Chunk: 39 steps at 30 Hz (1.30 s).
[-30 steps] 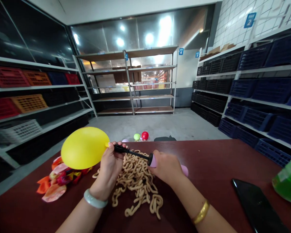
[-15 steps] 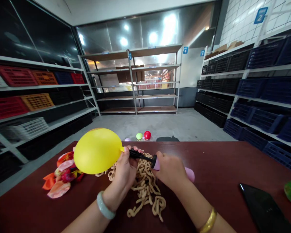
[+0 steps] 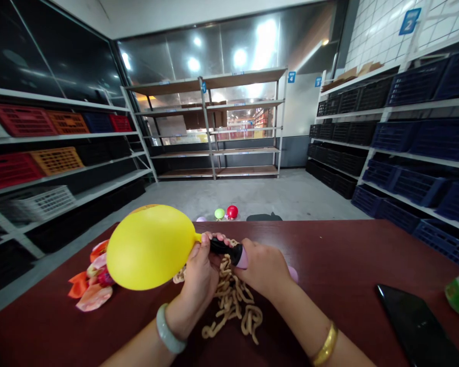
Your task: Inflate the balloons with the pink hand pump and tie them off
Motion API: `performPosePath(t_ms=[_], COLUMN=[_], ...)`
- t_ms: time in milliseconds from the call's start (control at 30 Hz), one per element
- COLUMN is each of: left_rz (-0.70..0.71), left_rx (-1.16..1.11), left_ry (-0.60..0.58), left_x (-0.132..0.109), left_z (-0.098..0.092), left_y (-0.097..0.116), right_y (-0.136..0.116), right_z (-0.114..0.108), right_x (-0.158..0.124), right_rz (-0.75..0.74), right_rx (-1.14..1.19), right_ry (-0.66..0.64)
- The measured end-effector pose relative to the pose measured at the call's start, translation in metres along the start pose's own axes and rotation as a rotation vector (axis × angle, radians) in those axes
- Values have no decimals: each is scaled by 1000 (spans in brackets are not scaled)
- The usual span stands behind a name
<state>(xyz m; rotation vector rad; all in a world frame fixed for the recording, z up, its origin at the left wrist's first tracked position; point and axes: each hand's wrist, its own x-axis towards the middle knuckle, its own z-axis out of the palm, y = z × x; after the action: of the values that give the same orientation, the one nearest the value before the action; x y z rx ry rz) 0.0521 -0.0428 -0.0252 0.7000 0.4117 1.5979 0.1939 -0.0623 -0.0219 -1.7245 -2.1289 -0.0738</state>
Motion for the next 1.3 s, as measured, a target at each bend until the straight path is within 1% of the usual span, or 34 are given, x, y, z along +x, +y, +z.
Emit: performPosePath(t_ms=[100,167,300,400,467,600,733,833,967,1067,1167,1300], left_rz=[48,83,95,127,149,196,194,135,-9,-49,-23,-15], left_rx=[-28,-58,-100,-125,-140,-143,-124,-95,-60,-61,-41,-12], left_ry=[44,76,112,147,163,150,111,70,17,-3,7,-8], left_x=[13,25,46,54,55,52,45,33,13,3,0,5], left_z=[-6,-14,-32,-39,-40,-37,-28,-19,-10,-6,-3,-2], left_y=[13,23,43,52,53,48,37,22,0,-12,-13,-4], right_y=[4,8,17,22,24,25,20,14,6,1,-3,-4], right_z=[2,4,5,5,5,8,9,9,7,6,6,4], right_x=[3,6,10,12,12,10,8,6,3,2,1,3], right_rz=[17,24,15,14,14,14,18,23,19,9,13,22], right_rx=[-21,-49,-86,-108,-125,-137,-125,-97,-46,15,51,47], right_ry=[-19,-42,-70,-68,-54,-37,-31,-30,-8,5,18,-4])
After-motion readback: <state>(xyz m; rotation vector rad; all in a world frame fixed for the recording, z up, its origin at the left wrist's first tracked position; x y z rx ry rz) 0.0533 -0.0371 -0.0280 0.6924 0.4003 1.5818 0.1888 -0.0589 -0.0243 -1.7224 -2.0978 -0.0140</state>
